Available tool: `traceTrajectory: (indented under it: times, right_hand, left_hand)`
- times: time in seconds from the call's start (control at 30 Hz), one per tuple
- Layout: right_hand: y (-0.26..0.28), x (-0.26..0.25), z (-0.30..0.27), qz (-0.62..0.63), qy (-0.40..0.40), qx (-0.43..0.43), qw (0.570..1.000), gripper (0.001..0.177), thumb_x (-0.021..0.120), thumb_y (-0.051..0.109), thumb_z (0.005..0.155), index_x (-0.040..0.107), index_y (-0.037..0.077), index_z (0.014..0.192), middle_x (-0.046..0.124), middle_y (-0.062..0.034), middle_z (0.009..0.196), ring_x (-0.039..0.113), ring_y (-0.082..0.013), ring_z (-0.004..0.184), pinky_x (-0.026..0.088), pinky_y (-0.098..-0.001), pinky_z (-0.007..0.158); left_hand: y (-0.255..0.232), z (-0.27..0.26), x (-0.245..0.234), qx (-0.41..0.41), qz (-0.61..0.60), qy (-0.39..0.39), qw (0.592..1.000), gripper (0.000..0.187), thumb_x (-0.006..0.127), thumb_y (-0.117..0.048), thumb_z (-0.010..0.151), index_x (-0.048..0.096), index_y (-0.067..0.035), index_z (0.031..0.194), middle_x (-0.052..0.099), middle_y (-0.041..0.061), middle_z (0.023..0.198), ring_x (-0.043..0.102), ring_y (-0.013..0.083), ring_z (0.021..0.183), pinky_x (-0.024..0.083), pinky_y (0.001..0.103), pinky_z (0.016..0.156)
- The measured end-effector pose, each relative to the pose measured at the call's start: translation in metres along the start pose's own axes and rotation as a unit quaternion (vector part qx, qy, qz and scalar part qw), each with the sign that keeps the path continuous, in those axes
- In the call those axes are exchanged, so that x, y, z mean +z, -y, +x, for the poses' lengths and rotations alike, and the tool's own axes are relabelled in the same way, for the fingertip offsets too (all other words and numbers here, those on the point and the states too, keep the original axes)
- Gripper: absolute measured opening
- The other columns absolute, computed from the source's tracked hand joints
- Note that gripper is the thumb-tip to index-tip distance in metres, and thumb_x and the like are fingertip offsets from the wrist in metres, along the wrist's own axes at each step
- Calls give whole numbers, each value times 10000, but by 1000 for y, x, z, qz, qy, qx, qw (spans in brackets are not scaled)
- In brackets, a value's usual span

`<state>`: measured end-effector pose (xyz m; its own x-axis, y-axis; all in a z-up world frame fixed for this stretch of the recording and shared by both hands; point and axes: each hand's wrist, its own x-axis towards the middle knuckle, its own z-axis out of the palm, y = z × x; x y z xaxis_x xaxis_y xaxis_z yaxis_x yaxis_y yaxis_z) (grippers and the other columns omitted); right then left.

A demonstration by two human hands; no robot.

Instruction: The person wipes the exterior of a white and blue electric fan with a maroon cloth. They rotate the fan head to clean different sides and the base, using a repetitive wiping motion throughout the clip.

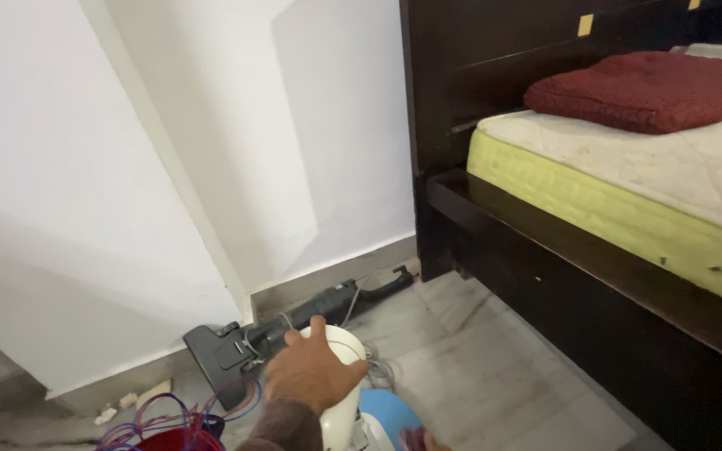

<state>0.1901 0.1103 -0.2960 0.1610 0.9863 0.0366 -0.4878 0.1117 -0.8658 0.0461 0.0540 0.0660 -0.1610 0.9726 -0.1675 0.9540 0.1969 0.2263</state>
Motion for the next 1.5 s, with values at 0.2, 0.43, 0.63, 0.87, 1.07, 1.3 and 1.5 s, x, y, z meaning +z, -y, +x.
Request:
traceTrajectory:
  times: [0.2, 0.43, 0.63, 0.87, 1.07, 1.3, 1.5]
  right_hand:
    - [38, 16, -9, 38, 18, -28, 999, 426, 577, 54, 954, 586, -89, 1354, 708, -226, 1276, 717, -290, 1095, 562, -413, 931]
    - [-105, 21, -21, -132, -66, -149, 978, 274, 626, 67, 938, 764, -101, 1106, 810, -206, 1088, 803, -261, 1012, 605, -344, 923]
    - [-119, -9, -32, -225, -102, -88, 965, 257, 657, 90, 916, 805, -54, 1068, 818, -158, 1051, 803, -253, 1002, 586, -330, 935]
    - [-50, 32, -54, -147, -19, -193, 970, 397, 590, 94, 932, 663, -30, 1302, 719, -189, 1284, 677, -269, 1199, 483, -349, 1037]
    - [-28, 34, -62, -179, -1, -175, 968, 521, 707, 158, 857, 630, 42, 1359, 721, -161, 1259, 680, -259, 1187, 487, -352, 1032]
    - [87, 31, -74, -400, 200, -96, 889, 711, 844, 232, 769, 591, 127, 1425, 722, -128, 1229, 683, -247, 1173, 492, -355, 1026]
    - [17, 23, -64, -377, 90, -263, 884, 702, 904, 239, 729, 615, 39, 1338, 689, -175, 1204, 681, -336, 1145, 519, -402, 986]
  left_hand:
    - [-1, -3, -1, 9, 10, -11, 1000, 962, 750, -626, 728, 377, -189, 1499, 511, 186, 1355, 655, 382, 1167, 560, 484, 959]
    - [-1, 5, 3, 19, 19, -5, 1000, 961, 724, -627, 746, 371, -139, 1495, 525, 200, 1326, 656, 390, 1154, 557, 483, 956]
    - [-8, 7, 3, 17, 27, -8, 999, 967, 742, -615, 736, 361, -148, 1492, 504, 203, 1338, 647, 404, 1151, 564, 492, 931]
    - [0, 1, 1, 13, 19, -13, 1000, 914, 740, -634, 734, 427, -175, 1459, 532, 183, 1325, 680, 390, 1119, 583, 487, 896]
    - [-1, -1, -1, 4, 10, -7, 1000, 933, 755, -646, 731, 415, -194, 1472, 513, 182, 1360, 668, 421, 1127, 591, 496, 898]
    - [-3, -6, -5, -4, -1, -5, 1000, 909, 758, -645, 732, 437, -206, 1460, 509, 182, 1394, 672, 427, 1143, 589, 488, 918]
    - [1, -6, -1, -3, 3, 3, 1000, 947, 754, -654, 739, 399, -211, 1497, 496, 177, 1406, 651, 442, 1159, 591, 498, 911]
